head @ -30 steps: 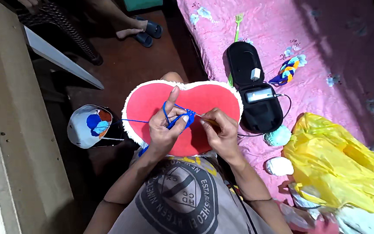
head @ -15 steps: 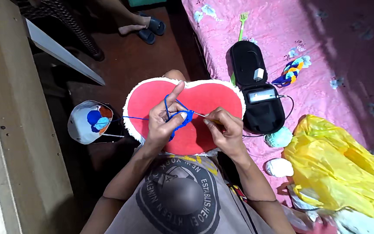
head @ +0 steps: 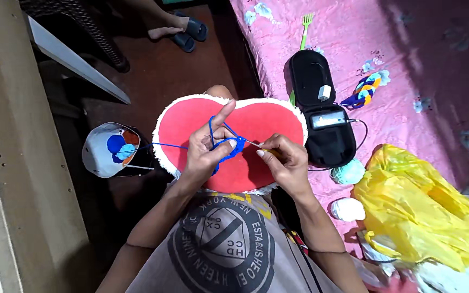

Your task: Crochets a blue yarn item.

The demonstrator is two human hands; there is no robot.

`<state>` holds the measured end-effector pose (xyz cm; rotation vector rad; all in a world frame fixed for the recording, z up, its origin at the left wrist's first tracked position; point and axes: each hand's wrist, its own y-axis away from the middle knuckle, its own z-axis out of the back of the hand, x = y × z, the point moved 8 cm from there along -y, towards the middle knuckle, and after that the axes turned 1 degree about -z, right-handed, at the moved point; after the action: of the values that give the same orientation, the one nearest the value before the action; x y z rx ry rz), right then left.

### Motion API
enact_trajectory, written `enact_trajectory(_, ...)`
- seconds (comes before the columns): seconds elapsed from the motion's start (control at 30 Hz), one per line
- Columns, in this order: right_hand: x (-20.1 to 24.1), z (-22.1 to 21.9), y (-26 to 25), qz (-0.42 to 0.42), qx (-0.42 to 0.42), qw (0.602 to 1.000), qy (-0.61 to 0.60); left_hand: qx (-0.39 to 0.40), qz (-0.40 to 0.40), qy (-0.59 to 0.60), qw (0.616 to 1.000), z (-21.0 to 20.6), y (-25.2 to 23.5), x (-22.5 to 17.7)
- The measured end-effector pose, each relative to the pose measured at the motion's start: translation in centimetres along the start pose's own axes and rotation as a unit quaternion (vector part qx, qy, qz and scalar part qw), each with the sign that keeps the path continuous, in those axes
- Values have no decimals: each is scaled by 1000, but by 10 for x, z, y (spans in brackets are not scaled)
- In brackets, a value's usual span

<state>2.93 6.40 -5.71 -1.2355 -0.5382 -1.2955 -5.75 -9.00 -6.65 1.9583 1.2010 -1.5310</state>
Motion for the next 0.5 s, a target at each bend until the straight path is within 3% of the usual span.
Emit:
enact_trajectory(0.17,2,0,0,24,8,999,40,-3,17,29,999,3,0,3)
enact_trajectory(0.3,-12,1,2,-65,23,993,-94,-7,39,54,998,4,0,8)
enact_trajectory(0.4,-30,-8,5,-190,51,945,-262,-1,35,57,998,2,0,10)
enact_trajectory(0.5,-37,-24,8,-269,97,865,-413,-24,-7,-80,996,-1,1,4)
